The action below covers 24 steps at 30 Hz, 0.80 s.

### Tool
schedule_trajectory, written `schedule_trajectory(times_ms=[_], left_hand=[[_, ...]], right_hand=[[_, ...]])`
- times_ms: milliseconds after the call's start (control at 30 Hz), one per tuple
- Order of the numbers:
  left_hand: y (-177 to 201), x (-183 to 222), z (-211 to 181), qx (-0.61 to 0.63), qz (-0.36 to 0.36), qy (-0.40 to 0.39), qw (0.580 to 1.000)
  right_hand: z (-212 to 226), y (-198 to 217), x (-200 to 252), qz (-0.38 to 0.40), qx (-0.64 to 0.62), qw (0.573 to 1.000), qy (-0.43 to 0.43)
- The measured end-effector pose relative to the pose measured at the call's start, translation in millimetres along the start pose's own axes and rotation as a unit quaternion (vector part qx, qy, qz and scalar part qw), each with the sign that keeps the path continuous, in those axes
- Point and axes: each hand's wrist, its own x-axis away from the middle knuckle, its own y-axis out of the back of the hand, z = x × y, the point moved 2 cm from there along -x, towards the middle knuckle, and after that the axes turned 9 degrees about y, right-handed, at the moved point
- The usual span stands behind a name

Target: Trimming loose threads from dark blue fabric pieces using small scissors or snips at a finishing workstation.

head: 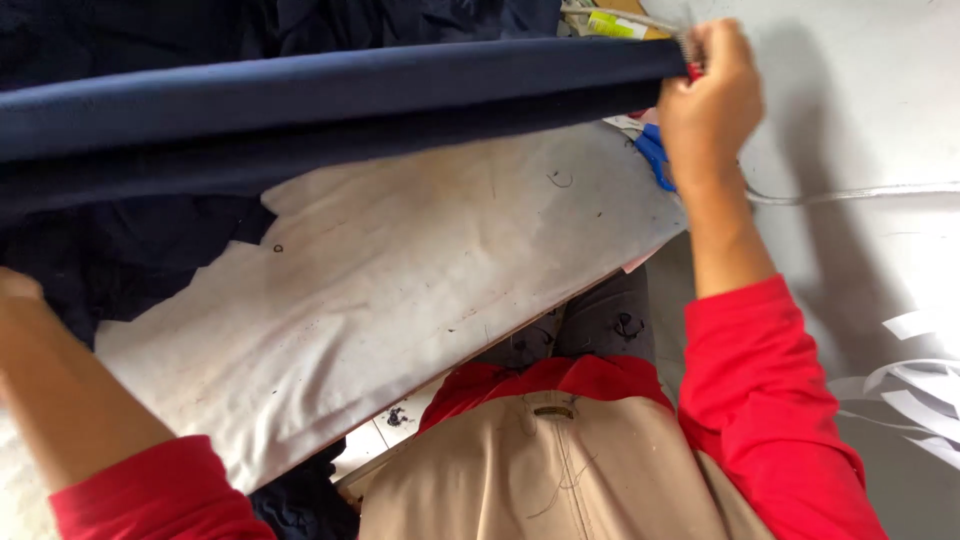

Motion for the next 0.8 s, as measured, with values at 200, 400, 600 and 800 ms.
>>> schedule_trajectory(times_ms=[200,400,600,800], left_hand=[[-93,171,-41,0.031,-0.218,0.08,0.972],[-81,186,10,-0.014,-0.113,-0.129,0.985],[-121,239,39,-0.15,-0.17,-0.242,0.944],[-133,252,28,-0.128,-0.193,-0.218,0.948]], right_hand=[[11,4,17,0.207,-0.248,0.918,-0.229],[35,-3,23,0.317,-0.356,0.863,-0.165],[31,-15,80,0.367,-0.2,0.898,-0.137],[23,6,108,0.3,-0.108,0.938,-0.135]])
